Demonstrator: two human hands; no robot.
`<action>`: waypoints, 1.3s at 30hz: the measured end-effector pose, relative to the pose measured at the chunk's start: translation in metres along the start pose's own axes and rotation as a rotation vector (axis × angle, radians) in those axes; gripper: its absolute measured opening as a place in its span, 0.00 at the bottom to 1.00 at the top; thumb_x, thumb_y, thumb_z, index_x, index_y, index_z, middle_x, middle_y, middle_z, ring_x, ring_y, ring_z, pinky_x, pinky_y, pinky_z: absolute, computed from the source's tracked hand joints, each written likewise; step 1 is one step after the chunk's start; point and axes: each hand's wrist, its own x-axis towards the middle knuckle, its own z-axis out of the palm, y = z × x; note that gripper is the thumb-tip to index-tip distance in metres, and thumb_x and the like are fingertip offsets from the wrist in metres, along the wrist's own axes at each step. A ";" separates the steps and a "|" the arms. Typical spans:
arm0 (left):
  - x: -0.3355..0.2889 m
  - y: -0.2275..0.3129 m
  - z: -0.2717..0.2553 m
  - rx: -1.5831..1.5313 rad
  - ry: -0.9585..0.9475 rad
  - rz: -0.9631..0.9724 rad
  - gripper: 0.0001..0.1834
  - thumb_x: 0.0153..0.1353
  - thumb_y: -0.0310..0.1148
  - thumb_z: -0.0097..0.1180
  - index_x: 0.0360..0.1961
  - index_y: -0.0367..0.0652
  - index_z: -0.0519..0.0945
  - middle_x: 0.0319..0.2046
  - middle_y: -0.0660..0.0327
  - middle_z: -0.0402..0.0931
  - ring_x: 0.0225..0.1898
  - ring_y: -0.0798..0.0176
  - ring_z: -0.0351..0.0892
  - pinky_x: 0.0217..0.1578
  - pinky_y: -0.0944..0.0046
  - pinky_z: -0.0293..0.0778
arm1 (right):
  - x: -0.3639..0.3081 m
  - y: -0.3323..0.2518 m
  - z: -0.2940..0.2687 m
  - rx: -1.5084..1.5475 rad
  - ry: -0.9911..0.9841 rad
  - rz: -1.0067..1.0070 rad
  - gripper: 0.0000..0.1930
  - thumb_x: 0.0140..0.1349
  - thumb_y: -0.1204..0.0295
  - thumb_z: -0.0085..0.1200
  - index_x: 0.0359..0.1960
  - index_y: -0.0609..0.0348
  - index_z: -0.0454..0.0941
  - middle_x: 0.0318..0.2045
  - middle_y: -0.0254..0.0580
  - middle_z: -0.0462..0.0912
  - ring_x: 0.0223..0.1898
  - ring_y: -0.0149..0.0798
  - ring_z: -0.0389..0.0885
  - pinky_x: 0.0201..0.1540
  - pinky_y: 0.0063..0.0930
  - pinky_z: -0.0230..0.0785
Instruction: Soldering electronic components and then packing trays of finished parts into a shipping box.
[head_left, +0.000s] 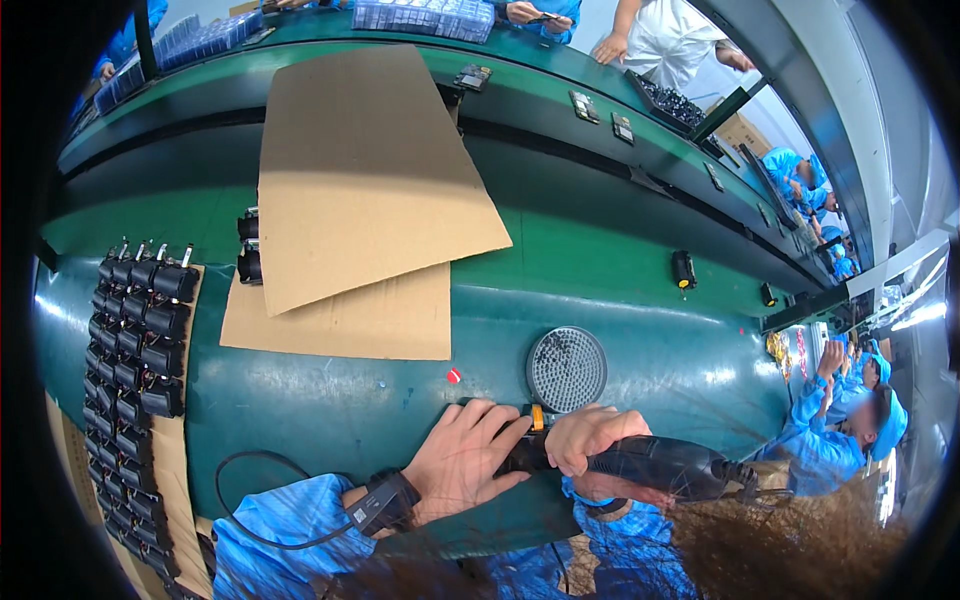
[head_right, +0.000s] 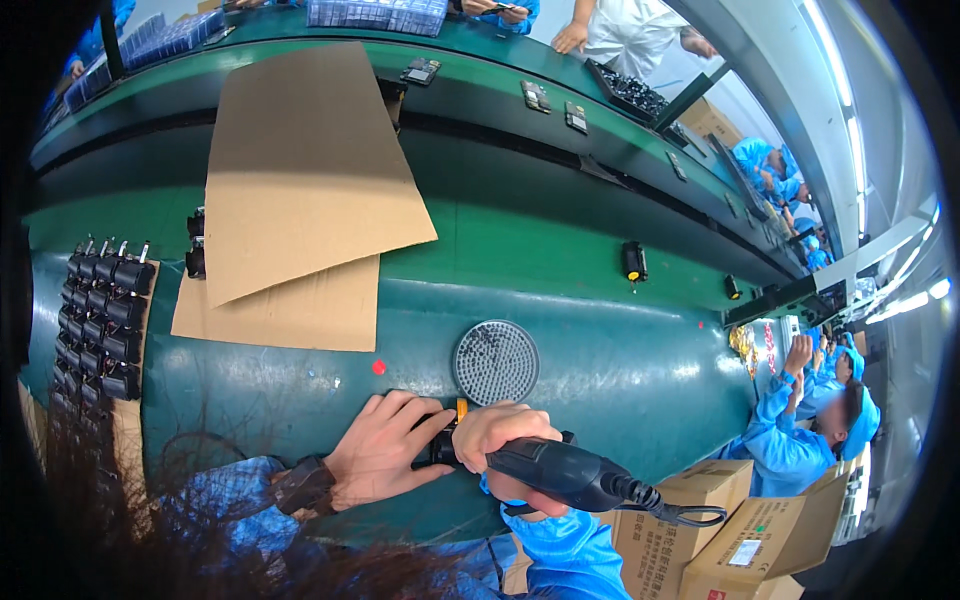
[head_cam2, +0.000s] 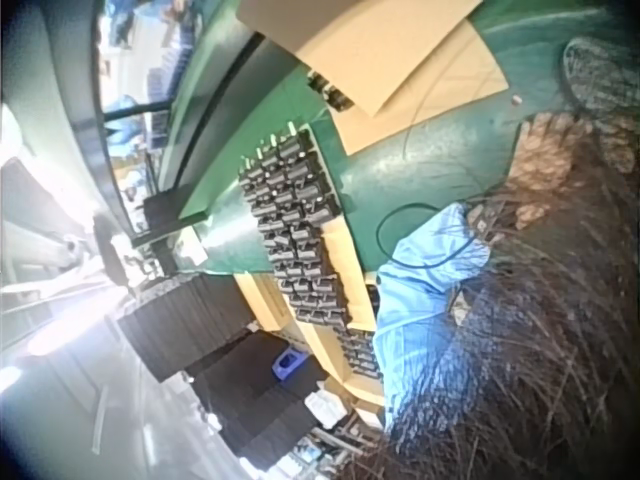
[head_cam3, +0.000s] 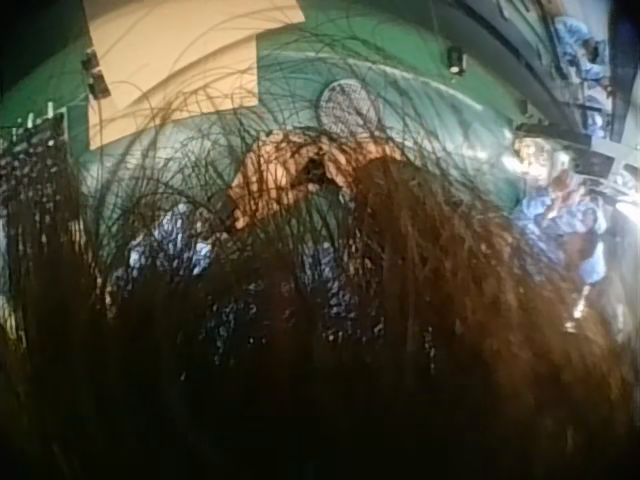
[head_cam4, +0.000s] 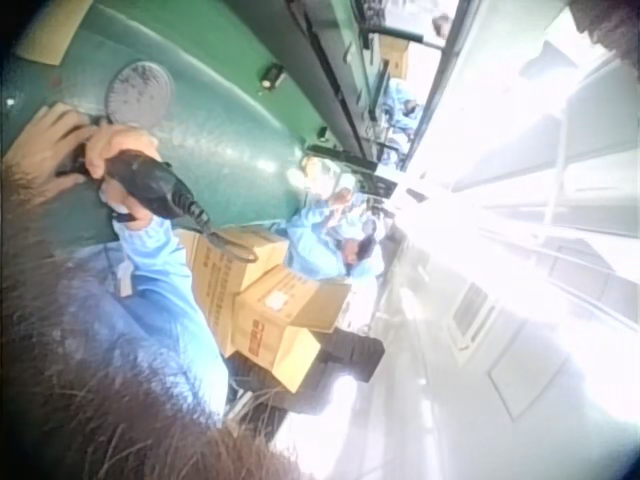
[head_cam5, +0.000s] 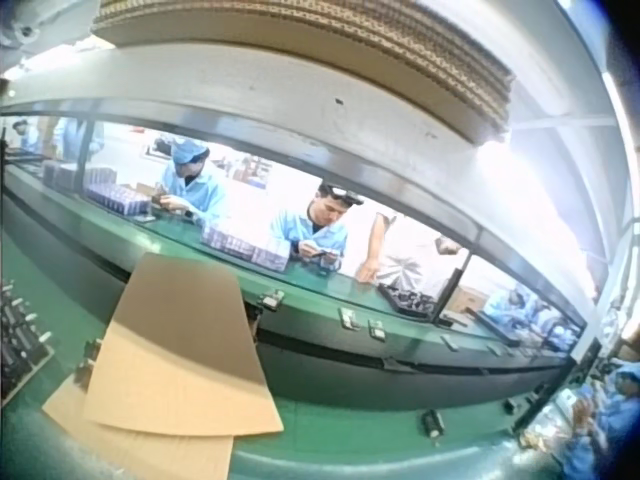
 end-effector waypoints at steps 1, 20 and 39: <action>-0.001 0.000 0.001 0.003 0.002 0.003 0.36 0.54 0.48 0.72 0.60 0.42 0.78 0.54 0.60 0.74 0.57 0.55 0.71 0.53 0.54 0.68 | -0.001 0.001 -0.001 0.001 0.001 0.000 0.44 0.53 0.23 0.52 0.36 0.60 0.68 0.15 0.37 0.72 0.13 0.36 0.71 0.15 0.32 0.69; 0.011 0.008 -0.006 -0.270 0.037 0.046 0.36 0.50 0.41 0.77 0.61 0.46 0.79 0.54 0.59 0.73 0.56 0.52 0.71 0.57 0.50 0.71 | 0.011 -0.055 -0.067 0.092 0.367 -0.119 0.45 0.57 0.18 0.37 0.40 0.55 0.68 0.20 0.37 0.73 0.16 0.34 0.71 0.19 0.33 0.69; -0.083 0.025 -0.053 0.534 -0.115 -0.238 0.32 0.60 0.30 0.65 0.67 0.47 0.73 0.66 0.41 0.62 0.64 0.37 0.69 0.65 0.49 0.72 | -0.038 -0.034 -0.126 -0.084 0.459 0.171 0.40 0.60 0.25 0.49 0.46 0.54 0.67 0.21 0.33 0.70 0.19 0.31 0.71 0.23 0.26 0.67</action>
